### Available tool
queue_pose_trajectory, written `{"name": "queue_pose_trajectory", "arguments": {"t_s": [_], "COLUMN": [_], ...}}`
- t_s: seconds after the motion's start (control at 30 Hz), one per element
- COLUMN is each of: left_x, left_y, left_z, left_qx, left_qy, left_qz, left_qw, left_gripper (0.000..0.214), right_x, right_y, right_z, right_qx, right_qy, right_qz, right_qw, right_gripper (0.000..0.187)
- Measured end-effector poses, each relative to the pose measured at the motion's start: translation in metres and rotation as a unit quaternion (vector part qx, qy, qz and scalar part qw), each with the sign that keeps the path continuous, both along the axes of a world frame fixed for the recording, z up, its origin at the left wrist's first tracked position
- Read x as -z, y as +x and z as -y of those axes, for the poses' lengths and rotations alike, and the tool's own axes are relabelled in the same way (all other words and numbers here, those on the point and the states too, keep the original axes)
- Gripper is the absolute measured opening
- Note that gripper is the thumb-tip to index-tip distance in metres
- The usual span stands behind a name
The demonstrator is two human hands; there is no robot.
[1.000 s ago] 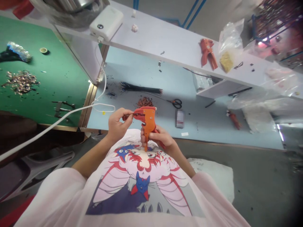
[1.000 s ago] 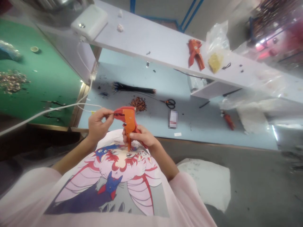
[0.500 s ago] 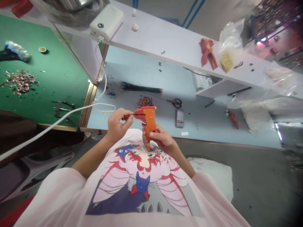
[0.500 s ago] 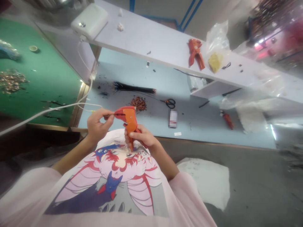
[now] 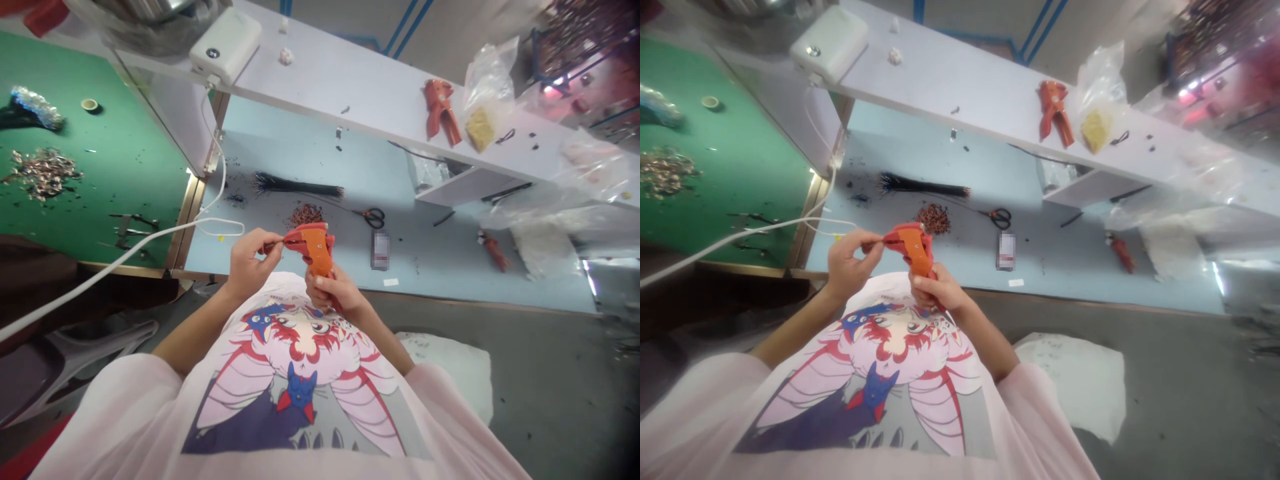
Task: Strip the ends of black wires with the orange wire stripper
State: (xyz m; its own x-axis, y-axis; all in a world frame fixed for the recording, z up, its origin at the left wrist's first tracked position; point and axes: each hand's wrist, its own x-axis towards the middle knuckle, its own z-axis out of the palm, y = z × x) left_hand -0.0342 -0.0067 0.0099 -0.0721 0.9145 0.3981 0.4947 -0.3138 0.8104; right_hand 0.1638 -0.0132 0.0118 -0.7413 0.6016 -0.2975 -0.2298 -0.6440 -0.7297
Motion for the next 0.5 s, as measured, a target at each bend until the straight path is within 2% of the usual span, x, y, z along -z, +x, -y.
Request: {"name": "queue_pose_trajectory", "arguments": {"t_s": [0.17, 0.23, 0.37, 0.43, 0.5], "left_x": [0.003, 0.003, 0.000, -0.002, -0.003], "left_y": [-0.002, -0.003, -0.001, 0.003, 0.007], "left_z": [-0.001, 0.000, 0.002, 0.004, 0.004], "left_qx": [-0.024, -0.031, -0.019, -0.001, 0.023], "left_qy": [-0.050, -0.056, -0.013, 0.027, 0.067], "left_qz": [0.043, 0.057, 0.021, -0.014, -0.043], "left_qw": [0.998, 0.996, 1.000, 1.000, 0.997], "left_gripper": [0.012, 0.012, 0.010, 0.007, 0.006], "right_x": [0.000, 0.001, 0.004, 0.003, -0.001], "right_y": [0.004, 0.007, 0.008, 0.005, 0.001], "right_z": [-0.004, -0.006, -0.013, -0.016, -0.018], "right_qx": [-0.010, 0.024, 0.156, 0.201, 0.216], "right_qy": [0.089, 0.098, 0.134, 0.191, 0.263], "right_qz": [0.009, 0.025, 0.090, 0.133, 0.175], "right_qw": [0.996, 0.995, 0.975, 0.951, 0.924], "right_gripper": [0.053, 0.050, 0.038, 0.028, 0.022]}}
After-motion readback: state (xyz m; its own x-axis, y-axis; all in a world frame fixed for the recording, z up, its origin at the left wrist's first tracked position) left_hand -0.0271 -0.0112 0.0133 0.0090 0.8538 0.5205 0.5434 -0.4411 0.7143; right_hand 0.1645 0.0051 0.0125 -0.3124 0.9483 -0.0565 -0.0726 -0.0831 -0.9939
